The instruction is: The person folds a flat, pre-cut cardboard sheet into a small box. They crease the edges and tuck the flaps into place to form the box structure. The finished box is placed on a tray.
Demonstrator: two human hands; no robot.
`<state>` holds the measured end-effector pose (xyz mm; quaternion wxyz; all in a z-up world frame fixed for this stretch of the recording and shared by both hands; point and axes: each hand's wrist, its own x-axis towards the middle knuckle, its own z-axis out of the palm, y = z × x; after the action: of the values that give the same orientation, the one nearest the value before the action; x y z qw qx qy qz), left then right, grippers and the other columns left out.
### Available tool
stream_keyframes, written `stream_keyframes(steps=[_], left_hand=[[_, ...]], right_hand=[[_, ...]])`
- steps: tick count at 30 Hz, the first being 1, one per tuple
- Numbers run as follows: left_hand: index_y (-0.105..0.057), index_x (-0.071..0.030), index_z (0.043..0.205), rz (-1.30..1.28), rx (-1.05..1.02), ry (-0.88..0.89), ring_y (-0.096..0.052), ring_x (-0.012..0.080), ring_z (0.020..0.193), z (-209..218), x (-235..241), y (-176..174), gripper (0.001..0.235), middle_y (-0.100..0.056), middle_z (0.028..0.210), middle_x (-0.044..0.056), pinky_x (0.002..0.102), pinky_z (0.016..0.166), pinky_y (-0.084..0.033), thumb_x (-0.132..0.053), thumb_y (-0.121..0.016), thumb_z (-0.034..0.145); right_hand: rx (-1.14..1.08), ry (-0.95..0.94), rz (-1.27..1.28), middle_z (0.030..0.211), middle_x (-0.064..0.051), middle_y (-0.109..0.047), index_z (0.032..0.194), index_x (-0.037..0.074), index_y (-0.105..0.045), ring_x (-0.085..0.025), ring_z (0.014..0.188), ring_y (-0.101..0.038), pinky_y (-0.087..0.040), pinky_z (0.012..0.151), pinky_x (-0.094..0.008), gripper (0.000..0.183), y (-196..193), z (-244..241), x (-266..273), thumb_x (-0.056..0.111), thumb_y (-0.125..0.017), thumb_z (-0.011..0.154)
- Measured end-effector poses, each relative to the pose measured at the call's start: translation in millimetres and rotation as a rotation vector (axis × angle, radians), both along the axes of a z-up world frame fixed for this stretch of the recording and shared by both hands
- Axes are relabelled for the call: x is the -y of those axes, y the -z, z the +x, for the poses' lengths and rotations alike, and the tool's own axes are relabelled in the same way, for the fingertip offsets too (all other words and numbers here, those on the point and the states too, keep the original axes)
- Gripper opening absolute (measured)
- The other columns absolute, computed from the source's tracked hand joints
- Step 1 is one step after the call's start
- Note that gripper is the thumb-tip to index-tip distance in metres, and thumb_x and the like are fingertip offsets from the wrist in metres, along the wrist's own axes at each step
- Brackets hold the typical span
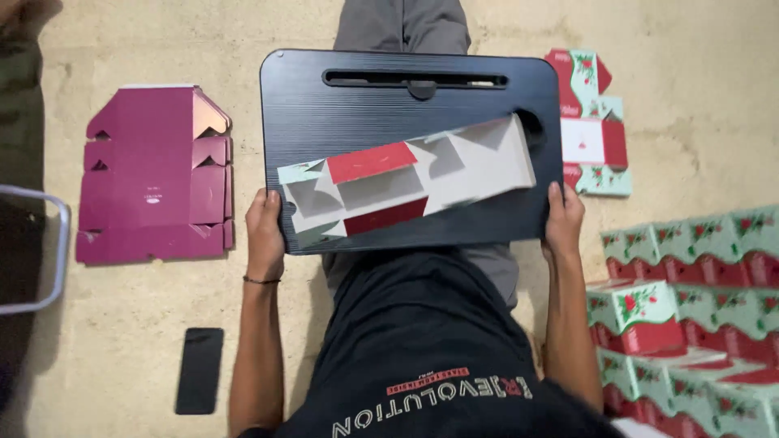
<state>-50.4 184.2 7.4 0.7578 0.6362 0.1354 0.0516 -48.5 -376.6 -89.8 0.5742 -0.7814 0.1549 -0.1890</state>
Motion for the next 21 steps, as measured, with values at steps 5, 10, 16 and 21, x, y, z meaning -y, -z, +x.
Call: stream_keyframes(steps=[5, 10, 16, 21], left_hand=[[-0.064, -0.01, 0.104, 0.001, 0.002, -0.015, -0.064, 0.0096, 0.07, -27.4, 9.5, -24.5, 0.021, -0.062, 0.081, 0.003, 0.026, 0.064, -0.057, -0.029, -0.057, 0.11], [-0.063, -0.01, 0.104, -0.036, -0.043, -0.073, -0.067, 0.0112, 0.068, -31.3, -16.6, 9.5, 0.023, -0.064, 0.079, 0.005, 0.028, 0.062, -0.059, -0.032, -0.057, 0.109], [-0.066, -0.011, 0.104, -0.055, -0.084, -0.13, -0.067, 0.0117, 0.07, -38.0, -20.0, 2.8, 0.019, -0.066, 0.082, 0.004, 0.027, 0.065, -0.057, -0.027, -0.058, 0.108], [-0.067, -0.011, 0.105, -0.089, -0.084, -0.124, -0.069, 0.0128, 0.073, -31.9, -29.6, 42.0, 0.019, -0.068, 0.085, 0.004, 0.029, 0.069, -0.058, -0.026, -0.058, 0.107]], right_hand=[[-0.004, 0.065, 0.163, 0.086, 0.0, -0.06, 0.112, 0.011, -0.067, -0.008, 0.073, -0.064, -0.056, 0.07, -0.024, 0.018, -21.6, -35.1, 28.4, 0.029, -0.061, 0.115], [-0.01, 0.042, 0.344, 0.082, -0.005, -0.065, 0.107, 0.009, -0.065, -0.012, 0.068, -0.07, -0.06, 0.063, -0.029, 0.014, -86.6, -34.6, -44.9, 0.023, -0.063, 0.111], [-0.049, 0.029, 0.376, 0.082, -0.003, -0.064, 0.109, 0.007, -0.066, -0.012, 0.067, -0.07, -0.061, 0.062, -0.03, 0.015, -106.3, -29.1, -81.1, 0.022, -0.063, 0.11], [-0.093, 0.02, 0.362, 0.079, -0.004, -0.064, 0.11, 0.007, -0.067, -0.012, 0.064, -0.069, -0.06, 0.058, -0.03, 0.016, -64.9, -18.1, -70.0, 0.022, -0.062, 0.109]])
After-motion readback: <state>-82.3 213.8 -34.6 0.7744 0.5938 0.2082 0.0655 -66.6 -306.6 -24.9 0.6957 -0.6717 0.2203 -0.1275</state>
